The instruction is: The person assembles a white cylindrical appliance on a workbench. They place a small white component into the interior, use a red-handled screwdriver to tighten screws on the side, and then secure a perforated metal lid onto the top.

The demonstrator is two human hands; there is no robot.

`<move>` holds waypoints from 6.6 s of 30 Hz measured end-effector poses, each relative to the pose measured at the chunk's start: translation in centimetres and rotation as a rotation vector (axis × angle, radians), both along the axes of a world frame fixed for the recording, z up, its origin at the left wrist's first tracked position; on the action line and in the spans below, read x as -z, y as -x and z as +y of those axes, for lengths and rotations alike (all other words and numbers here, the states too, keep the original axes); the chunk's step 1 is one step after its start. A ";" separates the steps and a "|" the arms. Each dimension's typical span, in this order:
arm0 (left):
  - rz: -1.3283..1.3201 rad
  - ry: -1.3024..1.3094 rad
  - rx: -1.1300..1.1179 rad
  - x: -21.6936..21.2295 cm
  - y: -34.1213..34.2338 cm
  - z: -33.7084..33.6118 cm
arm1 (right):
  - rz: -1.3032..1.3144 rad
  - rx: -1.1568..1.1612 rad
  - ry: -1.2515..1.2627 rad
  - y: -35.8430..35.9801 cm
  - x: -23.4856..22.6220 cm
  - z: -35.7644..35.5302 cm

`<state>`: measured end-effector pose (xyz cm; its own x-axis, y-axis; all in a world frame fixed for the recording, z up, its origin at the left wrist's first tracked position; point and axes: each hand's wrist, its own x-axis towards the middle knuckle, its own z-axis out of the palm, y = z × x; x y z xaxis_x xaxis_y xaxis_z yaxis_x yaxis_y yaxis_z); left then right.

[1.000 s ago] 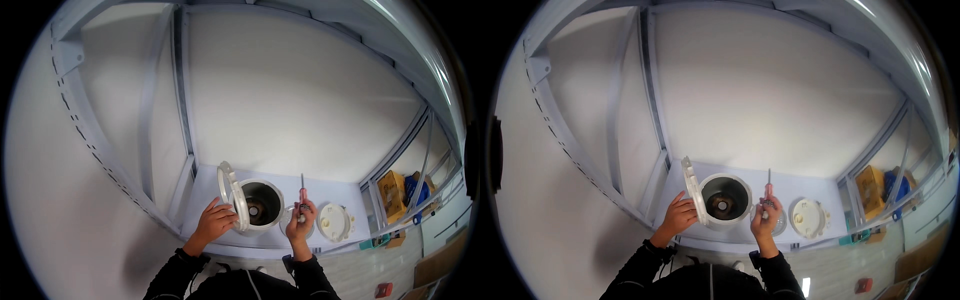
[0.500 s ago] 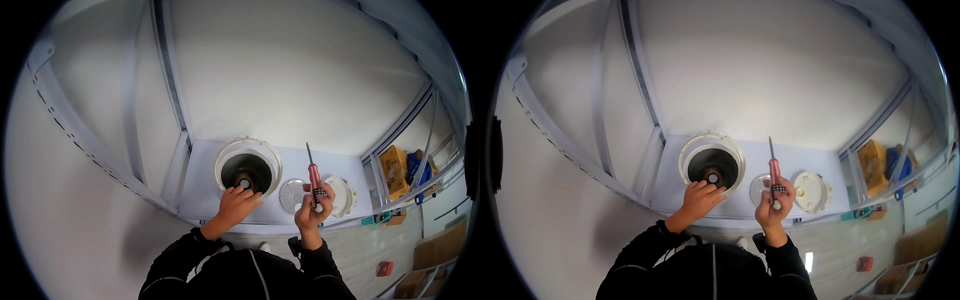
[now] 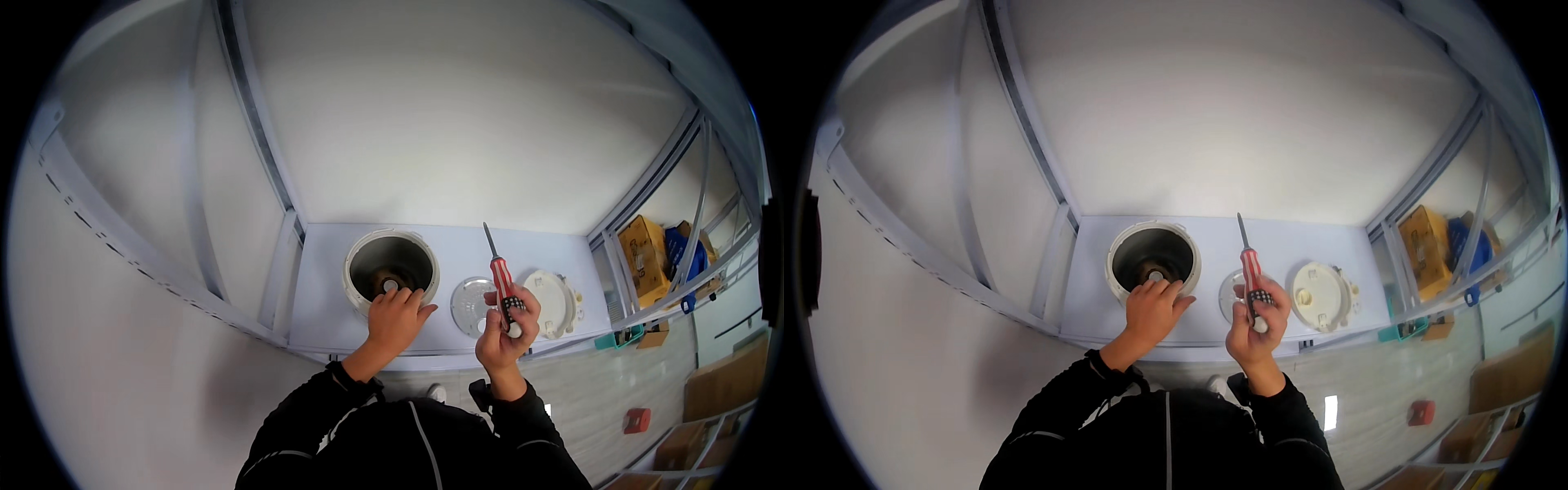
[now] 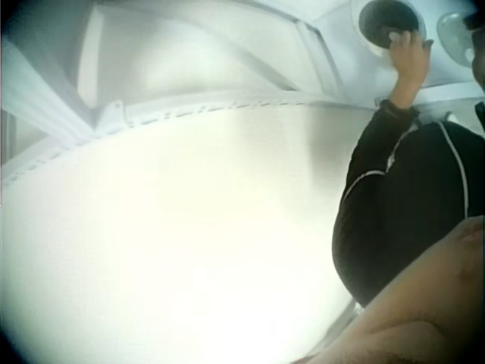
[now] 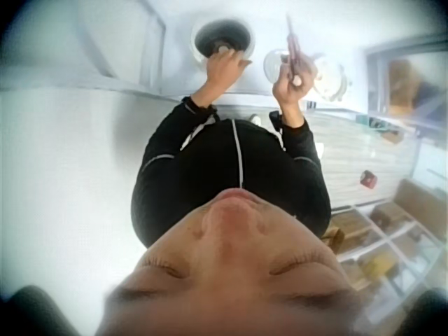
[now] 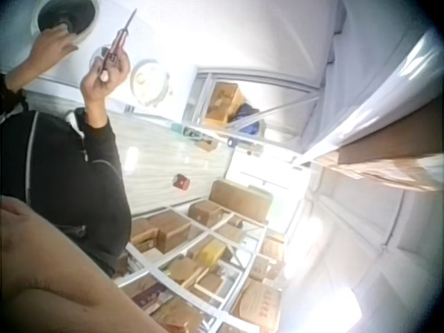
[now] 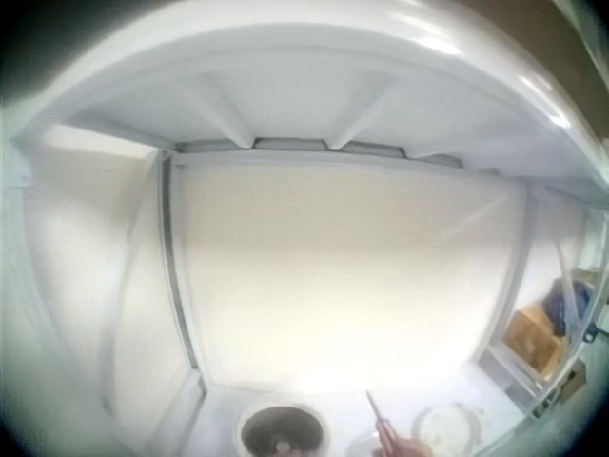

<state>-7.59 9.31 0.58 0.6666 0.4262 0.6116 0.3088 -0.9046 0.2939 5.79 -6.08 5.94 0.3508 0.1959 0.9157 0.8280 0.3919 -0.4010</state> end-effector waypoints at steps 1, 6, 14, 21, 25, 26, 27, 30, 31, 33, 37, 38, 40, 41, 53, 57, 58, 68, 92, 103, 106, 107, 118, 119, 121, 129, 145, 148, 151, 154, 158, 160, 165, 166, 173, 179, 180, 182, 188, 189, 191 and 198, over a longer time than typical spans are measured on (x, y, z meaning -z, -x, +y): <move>0.001 0.009 0.010 0.0 0.1 0.0 | -0.001 0.011 0.015 0.1 -0.2 0.0; 0.040 0.084 0.038 -0.9 1.0 -0.4 | -0.006 0.030 0.069 0.1 -0.2 -0.1; 0.200 0.007 0.130 -2.3 4.0 2.2 | 0.059 -0.110 0.036 0.5 0.1 -0.1; 0.266 -0.097 0.127 -1.0 3.5 2.1 | 0.019 -0.170 0.214 1.7 1.0 -0.5; 0.242 -0.058 0.065 -0.4 2.4 0.7 | 0.008 -0.128 0.263 2.2 1.5 -0.6; 0.234 -0.057 0.054 -0.3 2.1 0.4 | 0.001 -0.117 0.271 2.4 1.4 -0.7; 0.223 -0.058 0.042 -0.2 1.7 0.2 | -0.011 -0.107 0.277 2.4 1.2 -0.7; 0.120 -0.044 0.027 0.4 1.0 -0.5 | 0.064 -0.117 0.234 2.8 2.2 -1.0; 0.096 -0.034 0.034 0.6 0.7 -0.4 | 0.103 -0.128 0.210 2.9 2.7 -1.4; 0.049 -0.003 0.041 0.7 0.6 -0.6 | 0.157 -0.164 0.183 3.4 3.1 -2.0; -0.123 0.122 0.131 0.3 0.6 -0.7 | 0.241 -0.236 0.191 3.5 2.3 -3.3; -0.168 0.125 0.161 0.6 0.7 -0.7 | 0.283 -0.260 0.224 3.3 2.1 -3.7; -0.293 0.088 0.221 0.5 0.8 -1.3 | 0.373 -0.315 0.300 2.8 1.8 -4.8; -0.375 0.042 0.256 0.3 0.7 -1.7 | 0.377 -0.331 0.326 2.4 1.5 -5.3; -0.465 1.519 0.309 2.4 0.1 -8.8 | 0.238 -0.468 0.675 1.7 1.8 -9.9; -0.462 1.538 0.268 5.3 -0.2 -9.9 | 0.197 -0.442 0.778 2.5 1.7 -11.2; -0.434 1.499 0.250 5.7 -0.3 -10.2 | 0.200 -0.419 0.849 2.3 2.7 -11.7; -0.492 1.525 -0.013 6.0 -0.1 -12.4 | 0.488 -0.545 1.057 2.4 4.2 -12.5; -0.409 1.164 -0.024 6.4 -0.1 -13.5 | 0.662 -0.730 0.928 1.9 8.8 -11.1; -0.400 1.152 -0.068 5.2 -0.2 -13.8 | 0.698 -0.748 0.893 1.6 9.0 -10.8; -0.389 1.139 -0.078 5.3 -0.2 -13.7 | 0.726 -0.757 0.917 1.4 8.6 -10.7; -0.390 1.137 -0.082 5.5 -0.2 -13.7 | 0.729 -0.762 0.900 1.4 8.7 -10.6; -0.291 1.221 -0.029 4.3 0.8 -13.0 | 0.160 -0.246 1.121 2.1 6.9 -9.9; -0.254 1.261 -0.016 4.2 0.9 -12.8 | 0.128 -0.200 1.116 2.3 6.8 -9.9; -0.306 1.402 -0.021 4.4 0.7 -13.1 | 0.057 -0.116 1.100 2.9 6.3 -10.0; -0.451 1.677 0.011 4.4 0.1 -12.6 | -0.087 -0.058 1.081 3.0 5.9 -9.8; -0.523 1.662 0.204 7.1 0.5 -12.0 | 1.067 -0.700 1.145 0.6 6.3 -9.4; -0.476 1.627 0.134 6.4 0.4 -12.3 | 0.889 -0.607 1.197 0.9 6.8 -9.7; -0.439 1.577 0.112 6.2 0.6 -11.9 | 0.567 -0.396 1.166 1.9 5.6 -10.1; -0.408 1.578 0.111 5.7 0.7 -11.7 | 0.288 -0.169 1.107 2.8 5.2 -10.1; -0.457 1.622 0.147 5.3 1.1 -11.7 | 0.196 -0.137 0.959 2.5 6.2 -10.3; -0.530 1.691 0.158 4.8 1.1 -12.1 | 0.544 -0.367 1.050 1.6 6.5 -10.4; -0.608 1.765 0.224 5.3 1.2 -11.9 | 0.931 -0.673 1.080 1.5 5.8 -10.2; -0.594 1.759 0.215 5.2 1.2 -11.8 | 0.836 -0.633 1.079 1.6 5.7 -10.2; -0.292 1.626 0.097 4.2 1.2 -11.1 | 0.179 -0.193 1.033 3.1 5.4 -10.3; -0.509 1.794 0.237 4.5 1.7 -11.3 | 0.553 -0.483 0.959 1.7 6.4 -10.3; -0.528 1.804 0.255 4.5 1.8 -11.4 | 0.660 -0.516 0.998 1.7 6.0 -10.2; -0.563 1.824 0.294 4.5 1.7 -11.8 | 0.875 -0.575 1.070 1.6 5.0 -10.1; -0.421 1.493 0.141 6.9 1.1 -11.3 | 0.396 -0.343 0.920 2.5 6.4 -9.5; -0.371 1.474 0.124 6.4 0.9 -11.3 | 0.285 -0.260 0.936 2.7 6.4 -9.7; -0.275 1.430 0.089 5.5 0.6 -11.5 | 0.063 -0.094 0.962 3.0 6.3 -9.9; -0.489 1.565 0.211 6.8 0.8 -11.7 | 0.897 -0.548 1.021 2.4 3.9 -10.0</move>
